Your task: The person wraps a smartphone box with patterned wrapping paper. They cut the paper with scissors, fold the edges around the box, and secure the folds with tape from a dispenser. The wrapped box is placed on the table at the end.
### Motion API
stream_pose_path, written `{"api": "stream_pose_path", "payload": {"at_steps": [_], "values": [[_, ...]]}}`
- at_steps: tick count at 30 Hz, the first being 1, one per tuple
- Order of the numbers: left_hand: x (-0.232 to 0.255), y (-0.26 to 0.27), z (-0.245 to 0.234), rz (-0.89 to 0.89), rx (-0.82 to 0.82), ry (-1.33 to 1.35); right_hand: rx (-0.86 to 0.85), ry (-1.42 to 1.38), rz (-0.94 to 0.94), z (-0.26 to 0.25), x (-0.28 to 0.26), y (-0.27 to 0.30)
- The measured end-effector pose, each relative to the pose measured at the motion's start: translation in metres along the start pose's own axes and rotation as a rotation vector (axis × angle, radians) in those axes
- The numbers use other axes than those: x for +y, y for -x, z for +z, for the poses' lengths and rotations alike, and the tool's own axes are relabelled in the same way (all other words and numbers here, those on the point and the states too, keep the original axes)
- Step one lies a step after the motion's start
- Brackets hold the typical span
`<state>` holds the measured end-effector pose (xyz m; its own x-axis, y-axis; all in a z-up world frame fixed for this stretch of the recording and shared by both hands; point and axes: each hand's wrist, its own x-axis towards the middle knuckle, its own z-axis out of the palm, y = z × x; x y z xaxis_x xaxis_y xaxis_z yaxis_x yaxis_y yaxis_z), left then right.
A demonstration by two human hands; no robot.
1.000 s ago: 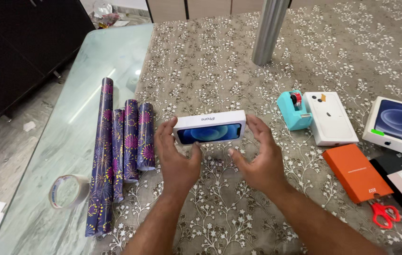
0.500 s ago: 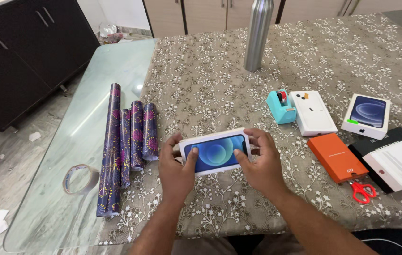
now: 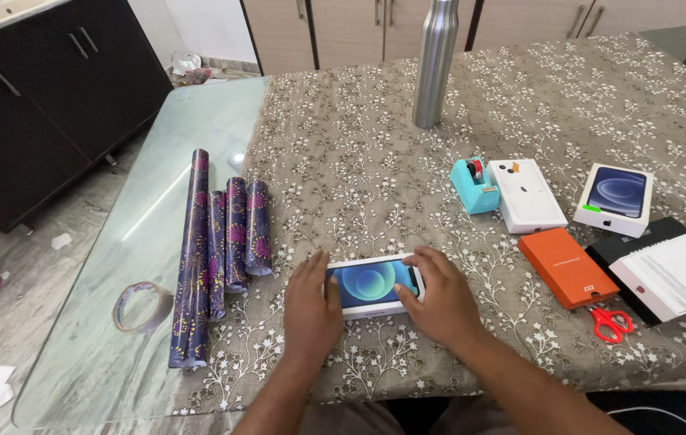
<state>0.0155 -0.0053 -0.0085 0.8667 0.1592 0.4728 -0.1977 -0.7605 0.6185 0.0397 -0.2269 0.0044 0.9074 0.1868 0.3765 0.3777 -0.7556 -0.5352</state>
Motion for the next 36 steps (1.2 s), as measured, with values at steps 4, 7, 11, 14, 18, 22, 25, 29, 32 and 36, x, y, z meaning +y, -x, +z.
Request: {"api": "stream_pose_path", "payload": {"at_steps": [4,7,11,14,18,22,25,29,32,36], "values": [[0.022,0.016,0.0,0.351,-0.093,-0.219,-0.033,0.202,-0.32,0.013,-0.004,0.008],[0.027,0.023,-0.002,0.444,-0.175,-0.276,-0.179,0.251,-0.4,0.016,-0.008,0.012],[0.022,0.021,-0.006,0.365,-0.238,-0.311,-0.237,0.359,-0.372,0.011,-0.007,0.007],[0.013,0.018,-0.014,0.274,-0.268,-0.354,-0.294,0.394,-0.302,0.007,-0.006,0.006],[-0.003,0.017,-0.026,0.125,-0.319,-0.415,-0.272,0.416,-0.257,0.001,0.0,0.004],[-0.022,0.017,-0.034,0.088,-0.268,-0.382,-0.317,0.327,-0.141,-0.003,0.004,0.004],[-0.03,0.014,-0.04,0.043,-0.181,-0.385,-0.294,0.305,-0.149,-0.004,0.004,0.004],[-0.028,0.009,-0.049,0.049,-0.023,-0.473,-0.312,0.306,-0.115,-0.004,0.001,0.007],[-0.02,-0.003,-0.056,-0.066,-0.094,-0.554,-0.282,0.288,-0.12,-0.005,-0.001,0.008],[-0.017,-0.022,-0.061,-0.173,-0.211,-0.614,-0.262,0.272,-0.131,-0.006,-0.002,0.009]]}}
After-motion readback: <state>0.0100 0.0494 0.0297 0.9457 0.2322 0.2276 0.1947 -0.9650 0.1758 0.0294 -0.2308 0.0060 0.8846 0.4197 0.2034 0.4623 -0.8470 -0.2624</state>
